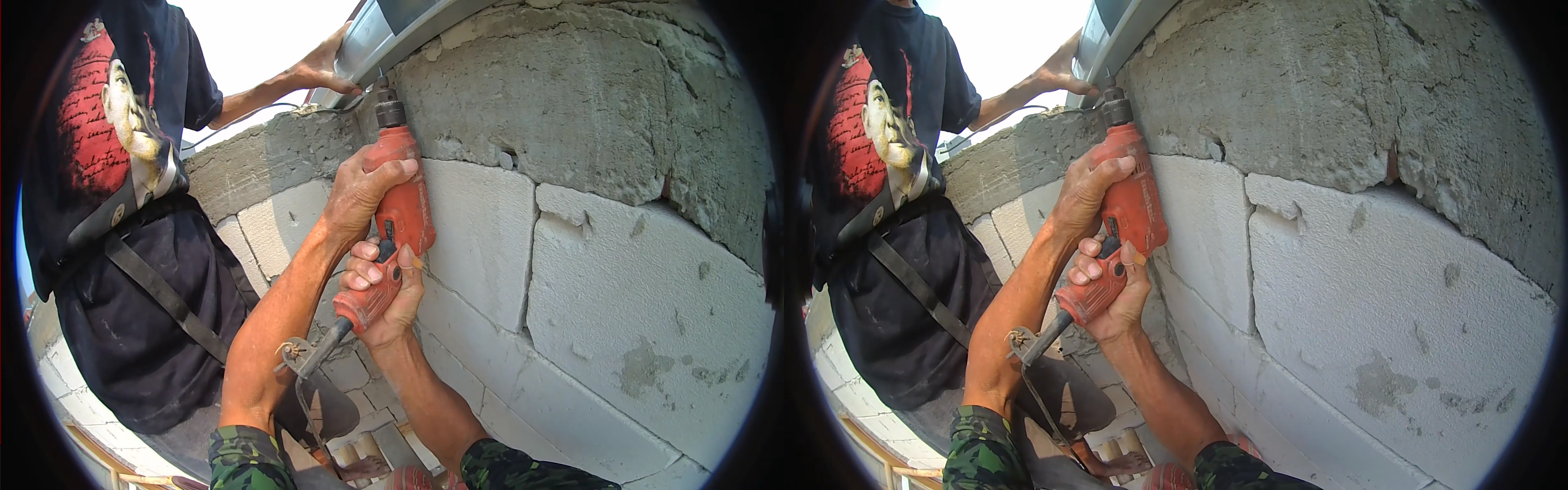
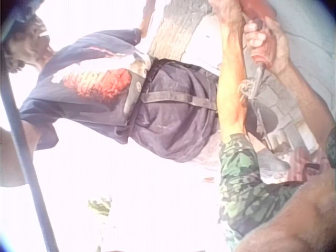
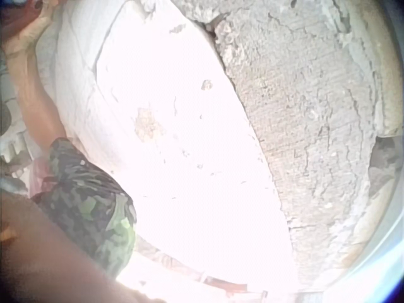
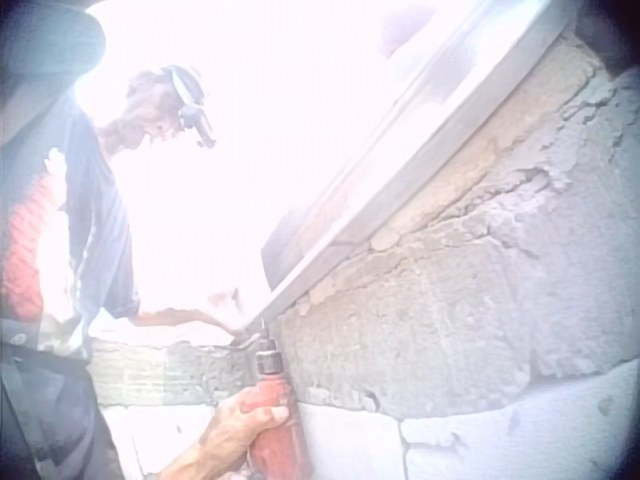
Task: The person inserts screws into a power drill and fastens metal trim to the wall structure along the roof edge.
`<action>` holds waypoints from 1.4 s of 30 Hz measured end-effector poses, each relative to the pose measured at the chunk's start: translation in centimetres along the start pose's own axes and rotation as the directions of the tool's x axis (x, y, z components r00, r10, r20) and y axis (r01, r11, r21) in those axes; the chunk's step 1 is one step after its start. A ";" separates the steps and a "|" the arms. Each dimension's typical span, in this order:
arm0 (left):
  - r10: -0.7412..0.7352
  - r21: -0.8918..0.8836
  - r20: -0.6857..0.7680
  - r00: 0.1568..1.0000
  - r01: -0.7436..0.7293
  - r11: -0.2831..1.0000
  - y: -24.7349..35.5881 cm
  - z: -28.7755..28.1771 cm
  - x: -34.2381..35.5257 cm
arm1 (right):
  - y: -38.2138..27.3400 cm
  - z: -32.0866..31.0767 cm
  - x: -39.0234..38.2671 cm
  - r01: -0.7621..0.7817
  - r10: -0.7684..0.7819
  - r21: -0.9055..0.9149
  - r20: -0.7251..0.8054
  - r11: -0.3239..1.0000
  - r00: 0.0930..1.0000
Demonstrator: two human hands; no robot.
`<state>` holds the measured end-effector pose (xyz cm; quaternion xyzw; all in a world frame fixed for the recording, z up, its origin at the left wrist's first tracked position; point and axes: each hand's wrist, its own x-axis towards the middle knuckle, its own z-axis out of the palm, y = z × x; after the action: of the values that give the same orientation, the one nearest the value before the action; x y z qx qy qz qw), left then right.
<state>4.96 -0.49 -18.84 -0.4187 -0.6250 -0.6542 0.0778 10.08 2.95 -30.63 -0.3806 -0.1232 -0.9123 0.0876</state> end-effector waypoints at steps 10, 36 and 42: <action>0.014 -0.005 0.005 1.000 -0.014 1.000 -0.1 0.1 0.0 | -0.2 -0.3 0.0 -0.019 0.018 0.025 0.007 1.000 1.000; 0.023 0.011 0.012 1.000 -0.023 1.000 -0.2 0.3 -0.1 | -0.4 -0.7 0.0 -0.022 0.021 0.033 0.041 0.999 0.999; 0.029 0.015 0.000 1.000 -0.029 0.999 -0.1 0.2 0.0 | -0.4 -0.2 -0.1 -0.022 0.022 0.018 0.008 1.000 1.000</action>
<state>5.02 -0.29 -18.93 -0.4272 -0.6237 -0.6483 0.0906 9.92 3.28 -30.88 -0.3849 -0.1275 -0.9086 0.1007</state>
